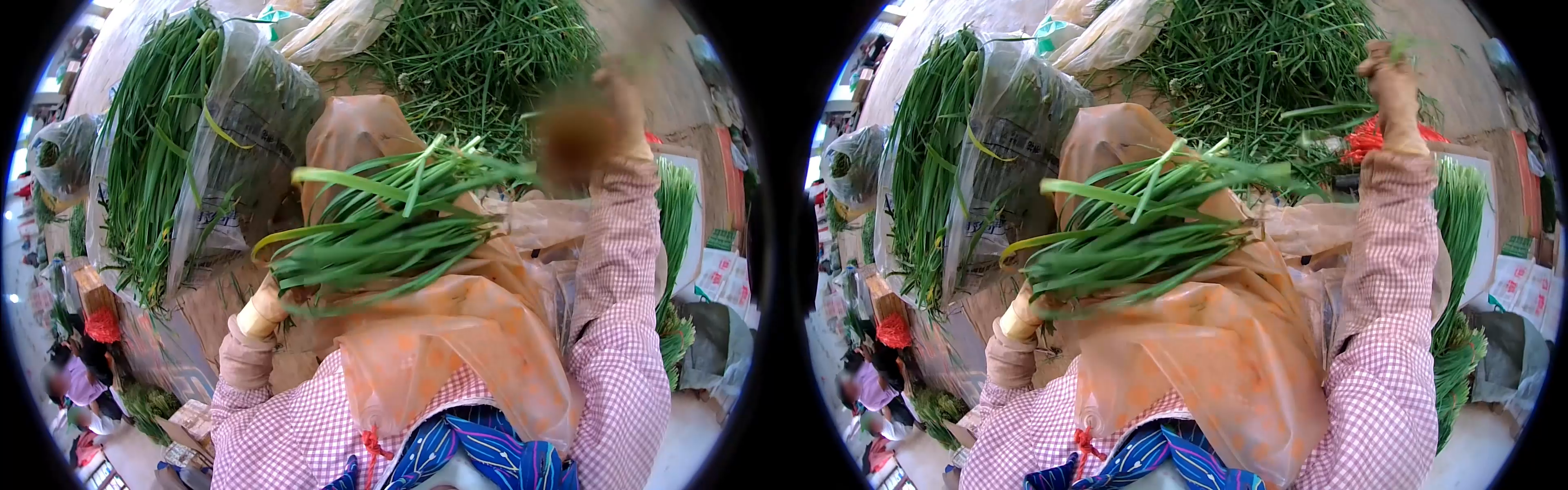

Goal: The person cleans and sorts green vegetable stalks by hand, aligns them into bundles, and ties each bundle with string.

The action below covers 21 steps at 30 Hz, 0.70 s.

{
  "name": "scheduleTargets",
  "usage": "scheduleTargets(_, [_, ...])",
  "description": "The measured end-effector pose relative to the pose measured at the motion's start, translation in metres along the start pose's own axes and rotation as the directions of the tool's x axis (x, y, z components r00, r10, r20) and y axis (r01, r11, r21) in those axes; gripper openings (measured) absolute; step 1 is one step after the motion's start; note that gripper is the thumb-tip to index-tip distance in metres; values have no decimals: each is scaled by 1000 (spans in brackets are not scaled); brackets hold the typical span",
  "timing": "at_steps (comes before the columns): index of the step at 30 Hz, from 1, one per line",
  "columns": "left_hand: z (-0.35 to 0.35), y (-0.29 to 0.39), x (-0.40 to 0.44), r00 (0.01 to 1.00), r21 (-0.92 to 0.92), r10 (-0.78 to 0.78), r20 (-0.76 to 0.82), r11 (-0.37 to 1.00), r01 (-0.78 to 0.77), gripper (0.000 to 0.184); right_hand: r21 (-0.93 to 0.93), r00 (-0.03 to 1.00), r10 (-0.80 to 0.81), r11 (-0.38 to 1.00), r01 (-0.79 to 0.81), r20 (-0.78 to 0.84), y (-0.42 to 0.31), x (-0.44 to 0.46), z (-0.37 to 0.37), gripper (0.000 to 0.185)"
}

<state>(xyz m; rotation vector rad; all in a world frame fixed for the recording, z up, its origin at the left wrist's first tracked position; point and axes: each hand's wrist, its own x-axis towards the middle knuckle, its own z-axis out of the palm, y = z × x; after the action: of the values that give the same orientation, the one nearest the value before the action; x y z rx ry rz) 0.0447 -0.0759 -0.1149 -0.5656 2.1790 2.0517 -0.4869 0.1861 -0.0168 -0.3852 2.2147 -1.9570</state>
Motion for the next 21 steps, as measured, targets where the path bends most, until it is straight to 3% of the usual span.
scheduleTargets(1, [-2, 2, -1, 997, 340, 67, 40, 937, -76, 49, -397, 986, -23, 914, 87, 162, 8, -4, 10, 41])
scheduleTargets(2, [-4, 4, -1, 988, 604, 133, 79, 782, -154, 50, -524, 950, -88, 817, 240, 299, 6, -19, 28, 46])
scheduleTargets(3, [10, 37, -3, 1000, 190, 19, -15, 982, -16, 51, -490, 885, -123, 795, 358, 448, -5, -43, 53, 53])
scheduleTargets(4, [17, 54, -3, 992, -273, -115, -51, 957, 97, 52, -406, 794, -144, 797, 447, 590, -17, -67, 75, 60])
scheduleTargets(5, [15, 55, -3, 991, -469, -129, -16, 877, 107, 52, -308, 687, -171, 800, 515, 706, -30, -90, 96, 69])
scheduleTargets(6, [12, 57, -3, 990, -642, -143, 20, 757, 122, 52, -109, 545, -196, 873, 476, 815, -45, -113, 114, 70])
scheduleTargets(7, [11, 71, -3, 988, -328, -155, -11, 934, 142, 54, -65, 394, -199, 823, 564, 898, -62, -131, 131, 76])
scheduleTargets(8, [12, 79, -5, 986, 29, -158, -45, 987, 159, 55, -32, 286, -306, 631, 775, 908, -61, -150, 146, 81])
scheduleTargets(10, [20, 86, -10, 982, 23, -125, -144, 991, 130, 56, 33, 195, -295, 623, 782, 935, -63, -180, 172, 74])
scheduleTargets(11, [20, 102, -7, 985, 239, -103, -136, 962, 133, 56, 73, 182, -326, 635, 769, 928, -57, -192, 182, 66])
scheduleTargets(13, [17, 114, -5, 980, 366, -173, -93, 910, 196, 55, 126, 200, -387, 672, 729, 900, -46, -209, 197, 40])
scheduleTargets(14, [15, 120, -3, 975, 430, -208, -72, 876, 219, 55, 135, 192, -387, 674, 727, 902, -45, -209, 198, 40])
scheduleTargets(16, [14, 100, -8, 989, 475, 30, -147, 879, 44, 51, 236, 205, -412, 790, 565, 888, -44, -202, 197, 33])
scheduleTargets(17, [15, 112, -3, 991, 407, -42, -124, 909, 89, 50, 300, 270, -467, 821, 486, 842, -45, -197, 194, 28])
scheduleTargets(18, [16, 124, 1, 989, 340, -113, -100, 930, 140, 49, 332, 373, -405, 911, 245, 835, -44, -194, 187, 25])
scheduleTargets(19, [15, 113, -2, 973, 278, -203, -110, 934, 226, 49, 304, 447, -253, 951, -46, 858, -49, -192, 178, 22])
scheduleTargets(20, [14, 104, -3, 951, 217, -290, -110, 926, 308, 48, 271, 477, -86, 903, -333, 874, -56, -188, 168, 19])
scheduleTargets(21, [15, 97, -3, 955, 221, -282, -97, 929, 297, 48, 254, 490, -5, 859, -444, 872, -60, -180, 158, 22])
